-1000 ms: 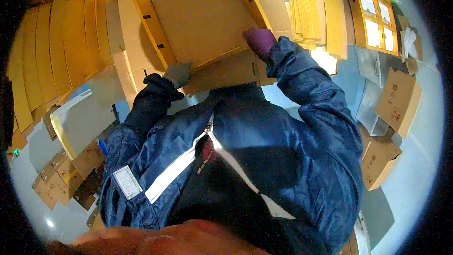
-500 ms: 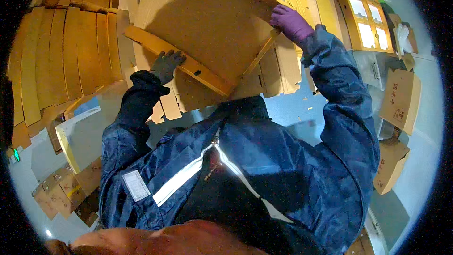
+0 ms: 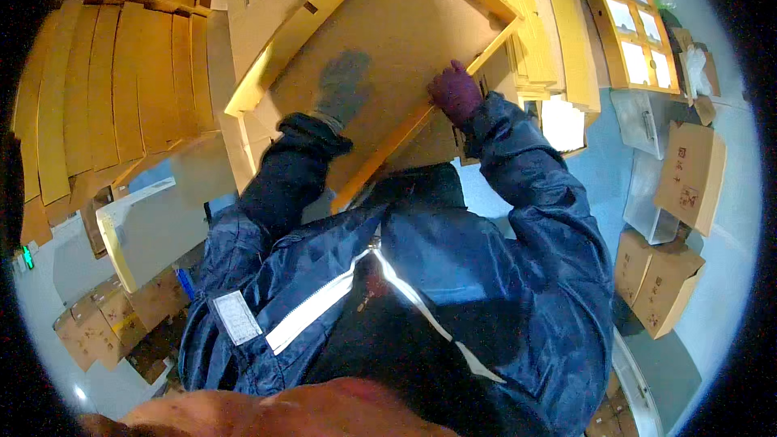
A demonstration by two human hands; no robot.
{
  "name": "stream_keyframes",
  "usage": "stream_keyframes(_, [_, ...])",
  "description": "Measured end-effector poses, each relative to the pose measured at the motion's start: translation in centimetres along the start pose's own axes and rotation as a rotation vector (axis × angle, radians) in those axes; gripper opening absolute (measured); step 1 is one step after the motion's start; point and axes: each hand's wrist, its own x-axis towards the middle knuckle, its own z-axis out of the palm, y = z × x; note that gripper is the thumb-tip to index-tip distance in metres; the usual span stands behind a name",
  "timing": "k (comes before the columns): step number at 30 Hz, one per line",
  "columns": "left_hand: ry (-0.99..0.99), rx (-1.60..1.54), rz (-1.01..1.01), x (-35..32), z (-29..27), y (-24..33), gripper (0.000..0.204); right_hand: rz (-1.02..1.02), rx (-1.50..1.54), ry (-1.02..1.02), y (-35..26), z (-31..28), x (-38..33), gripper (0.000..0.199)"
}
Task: The person assembles a cardboard box by folding its flaps and inserting yellow plastic dividers. They place a white foam sheet inside the box and secure the dividers to create compartments. The person repeats the process with another box, folding and inserting components.
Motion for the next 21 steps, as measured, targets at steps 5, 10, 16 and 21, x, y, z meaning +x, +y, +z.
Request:
stream_keyframes(5, [0.17, -0.141, -0.597, -0.8, -2.2, -17.2, 0.07, -0.264, 0.002, 0.255, -6.2, 0.6, -3.4, 0.012])
stream_keyframes(10, [-0.31, -0.159, -0.625, -6.5, -1.4, -16.7, 0.061, -0.281, 0.153, -0.003, -6.3, 3.5, -6.0, 0.008])
stream_keyframes(16, [0.197, -1.004, -0.808, -14.6, -2.5, -5.5, 0.038, -0.227, -0.003, 0.166, 3.1, 3.1, -3.3, 0.018])
stream_keyframes(21, [-0.229, 0.24, 0.283, -18.4, -4.4, -1.2, 0.042, -0.294, 0.119, 0.146, 4.3, 1.7, -0.8, 0.033])
